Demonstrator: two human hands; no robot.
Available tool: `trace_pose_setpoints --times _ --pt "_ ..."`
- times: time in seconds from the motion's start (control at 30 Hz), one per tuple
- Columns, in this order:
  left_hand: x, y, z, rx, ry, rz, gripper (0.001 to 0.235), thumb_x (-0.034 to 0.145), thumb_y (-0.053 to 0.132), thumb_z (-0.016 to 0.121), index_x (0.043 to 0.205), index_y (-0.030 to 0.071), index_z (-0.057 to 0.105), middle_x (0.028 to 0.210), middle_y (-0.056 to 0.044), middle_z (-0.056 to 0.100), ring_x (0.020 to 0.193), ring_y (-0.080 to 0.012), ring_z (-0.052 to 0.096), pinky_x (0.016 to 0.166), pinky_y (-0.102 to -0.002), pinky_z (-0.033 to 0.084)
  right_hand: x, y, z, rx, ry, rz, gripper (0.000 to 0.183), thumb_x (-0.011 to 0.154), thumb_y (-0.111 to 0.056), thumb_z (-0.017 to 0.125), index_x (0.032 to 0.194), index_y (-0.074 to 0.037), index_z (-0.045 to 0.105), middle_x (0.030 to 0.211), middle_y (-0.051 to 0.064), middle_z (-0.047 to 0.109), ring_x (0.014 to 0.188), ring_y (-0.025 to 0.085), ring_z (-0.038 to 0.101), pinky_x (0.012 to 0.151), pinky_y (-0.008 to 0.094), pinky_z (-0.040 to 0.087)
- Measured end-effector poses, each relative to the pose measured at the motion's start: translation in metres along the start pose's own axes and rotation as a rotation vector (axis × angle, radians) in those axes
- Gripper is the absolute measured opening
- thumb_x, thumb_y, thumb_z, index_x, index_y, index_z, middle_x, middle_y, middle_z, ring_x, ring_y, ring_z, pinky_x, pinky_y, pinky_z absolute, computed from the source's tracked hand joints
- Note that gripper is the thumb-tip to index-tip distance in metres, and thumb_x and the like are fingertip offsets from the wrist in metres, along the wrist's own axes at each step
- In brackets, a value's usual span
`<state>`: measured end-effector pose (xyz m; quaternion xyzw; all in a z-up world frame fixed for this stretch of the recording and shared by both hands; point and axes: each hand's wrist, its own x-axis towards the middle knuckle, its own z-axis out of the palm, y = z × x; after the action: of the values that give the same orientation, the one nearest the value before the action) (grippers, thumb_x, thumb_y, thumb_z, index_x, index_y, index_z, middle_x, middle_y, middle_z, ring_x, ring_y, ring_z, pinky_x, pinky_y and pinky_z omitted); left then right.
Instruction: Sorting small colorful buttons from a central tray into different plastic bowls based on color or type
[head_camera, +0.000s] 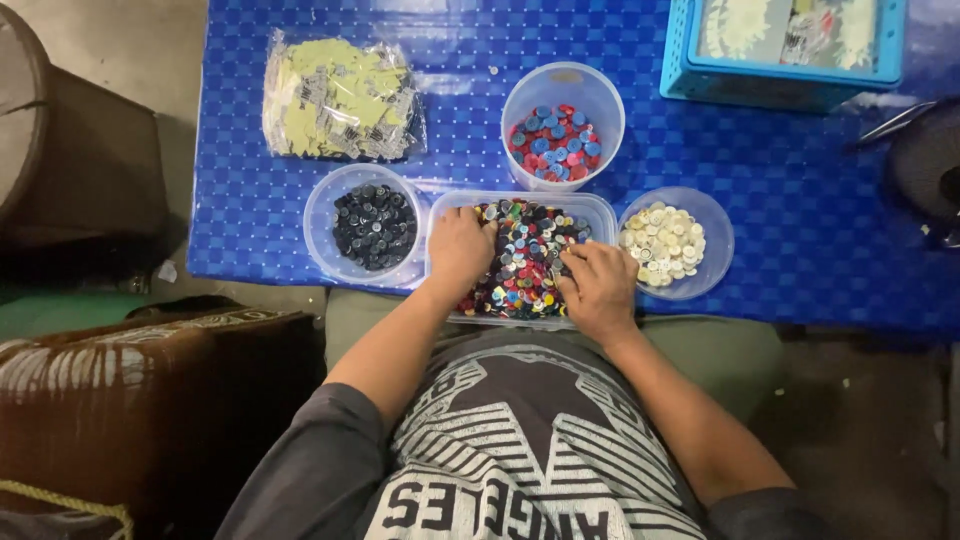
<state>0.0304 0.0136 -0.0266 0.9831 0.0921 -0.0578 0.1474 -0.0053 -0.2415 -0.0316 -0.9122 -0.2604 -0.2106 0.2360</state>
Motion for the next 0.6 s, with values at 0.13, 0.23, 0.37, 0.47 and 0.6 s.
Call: trace_pose_setpoints --times 0.13,0.23,0.37,0.47,0.6 --pt "0.012 -0.002 0.002 -0.098 -0.118 -0.118 0.053 0.093 0.053 0.061 0.111 0.003 0.064 0.109 -0.022 0.066 0.102 -0.0463 0.069 0.092 -0.052 0.053 0.001 0.001 0.001 -0.019 0.001 0.004 0.036 0.103 -0.051 0.057 0.112 -0.020 0.073 0.112 -0.004 0.066 0.115 0.019 0.062 0.104 0.043 0.034" --pt "0.018 -0.015 -0.001 -0.423 -0.360 -0.313 0.067 0.087 0.068 0.057 0.121 0.011 0.065 0.111 -0.023 0.073 0.113 -0.0448 0.069 0.098 -0.054 0.053 0.000 0.000 0.001 -0.022 0.004 0.003 0.031 0.099 -0.046 0.063 0.111 -0.020 0.074 0.113 -0.003 0.067 0.116 0.020 0.062 0.105 0.043 0.034" --pt "-0.009 0.027 -0.103 -0.564 -0.499 -0.190 0.080 0.095 0.067 0.042 0.116 -0.004 0.071 0.119 -0.032 0.070 0.123 -0.0500 0.062 0.110 -0.055 0.045 0.003 -0.004 -0.007 -0.009 -0.034 0.016 0.028 0.099 -0.041 0.063 0.110 -0.017 0.074 0.112 -0.002 0.066 0.115 0.020 0.062 0.105 0.042 0.033" --pt "-0.020 0.043 -0.116 -0.688 -0.528 -0.175 0.071 0.095 0.061 0.047 0.116 -0.001 0.074 0.119 -0.029 0.071 0.125 -0.0467 0.063 0.111 -0.054 0.044 0.001 -0.005 -0.008 -0.009 -0.048 0.030 0.027 0.098 -0.039 0.065 0.111 -0.017 0.074 0.111 -0.002 0.066 0.115 0.020 0.061 0.104 0.041 0.033" --pt "-0.013 0.042 -0.105 -0.748 -0.535 -0.127 0.064 0.090 0.058 0.052 0.110 0.003 0.076 0.112 -0.025 0.074 0.120 -0.0450 0.065 0.106 -0.053 0.046 0.004 -0.006 -0.010 -0.002 -0.043 0.028 0.026 0.095 -0.034 0.069 0.112 -0.016 0.073 0.113 -0.002 0.065 0.117 0.020 0.060 0.106 0.041 0.032"
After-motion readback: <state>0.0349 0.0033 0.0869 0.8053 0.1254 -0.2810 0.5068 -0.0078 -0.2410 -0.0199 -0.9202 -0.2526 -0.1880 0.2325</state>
